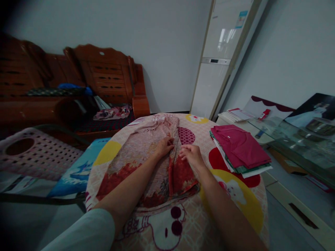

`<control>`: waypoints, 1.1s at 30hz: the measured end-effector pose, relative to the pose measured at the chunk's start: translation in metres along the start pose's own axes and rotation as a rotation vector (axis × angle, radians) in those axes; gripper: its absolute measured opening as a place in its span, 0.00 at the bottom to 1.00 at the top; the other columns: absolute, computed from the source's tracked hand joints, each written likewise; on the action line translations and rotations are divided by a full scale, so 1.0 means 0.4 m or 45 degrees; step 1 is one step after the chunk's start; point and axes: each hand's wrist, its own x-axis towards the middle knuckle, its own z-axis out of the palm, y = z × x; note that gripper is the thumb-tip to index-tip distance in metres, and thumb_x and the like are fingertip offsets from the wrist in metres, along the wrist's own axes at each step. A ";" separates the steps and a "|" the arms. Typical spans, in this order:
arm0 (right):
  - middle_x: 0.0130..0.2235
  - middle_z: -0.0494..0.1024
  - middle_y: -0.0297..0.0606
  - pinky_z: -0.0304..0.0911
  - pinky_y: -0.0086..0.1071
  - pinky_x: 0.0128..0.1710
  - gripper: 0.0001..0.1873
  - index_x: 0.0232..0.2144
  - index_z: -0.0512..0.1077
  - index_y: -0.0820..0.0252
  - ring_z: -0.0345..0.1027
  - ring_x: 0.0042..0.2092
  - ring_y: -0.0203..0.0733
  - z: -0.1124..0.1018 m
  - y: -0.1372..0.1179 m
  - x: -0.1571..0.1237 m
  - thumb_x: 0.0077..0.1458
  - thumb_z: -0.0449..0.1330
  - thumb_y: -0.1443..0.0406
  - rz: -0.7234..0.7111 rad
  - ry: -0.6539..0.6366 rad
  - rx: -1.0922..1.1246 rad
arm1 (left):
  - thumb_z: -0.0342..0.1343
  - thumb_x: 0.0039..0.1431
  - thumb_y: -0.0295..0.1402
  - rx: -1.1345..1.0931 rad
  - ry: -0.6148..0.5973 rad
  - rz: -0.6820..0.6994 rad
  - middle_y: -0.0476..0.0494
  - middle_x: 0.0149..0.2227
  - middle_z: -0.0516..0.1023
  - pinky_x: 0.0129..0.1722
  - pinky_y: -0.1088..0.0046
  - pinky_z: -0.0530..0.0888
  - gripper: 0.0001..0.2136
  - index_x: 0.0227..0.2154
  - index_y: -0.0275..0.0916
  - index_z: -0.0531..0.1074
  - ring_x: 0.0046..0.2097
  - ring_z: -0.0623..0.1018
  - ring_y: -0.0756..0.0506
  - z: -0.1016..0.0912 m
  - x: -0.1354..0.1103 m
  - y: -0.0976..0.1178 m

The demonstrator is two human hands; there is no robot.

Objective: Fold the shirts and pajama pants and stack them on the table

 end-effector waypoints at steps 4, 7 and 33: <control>0.25 0.78 0.37 0.71 0.28 0.25 0.09 0.36 0.71 0.66 0.73 0.25 0.36 0.020 -0.012 0.117 0.49 0.59 0.75 0.177 0.153 0.200 | 0.60 0.49 0.22 -0.061 0.002 -0.030 0.45 0.39 0.79 0.44 0.70 0.75 0.17 0.45 0.35 0.74 0.37 0.77 0.48 0.000 -0.002 0.000; 0.21 0.75 0.34 0.68 0.26 0.21 0.08 0.34 0.70 0.66 0.71 0.22 0.36 0.049 -0.013 0.181 0.49 0.60 0.76 0.345 0.206 0.138 | 0.59 0.51 0.23 -0.079 0.088 -0.053 0.43 0.42 0.79 0.45 0.69 0.74 0.18 0.46 0.36 0.74 0.39 0.78 0.48 0.001 -0.003 -0.007; 0.08 0.61 0.30 0.50 0.24 0.12 0.09 0.18 0.72 0.62 0.56 0.11 0.33 0.107 0.046 0.400 0.48 0.64 0.71 0.514 0.283 -0.699 | 0.52 0.57 0.22 0.006 0.263 -0.154 0.37 0.45 0.79 0.52 0.66 0.72 0.13 0.44 0.35 0.76 0.48 0.77 0.43 -0.005 0.003 -0.022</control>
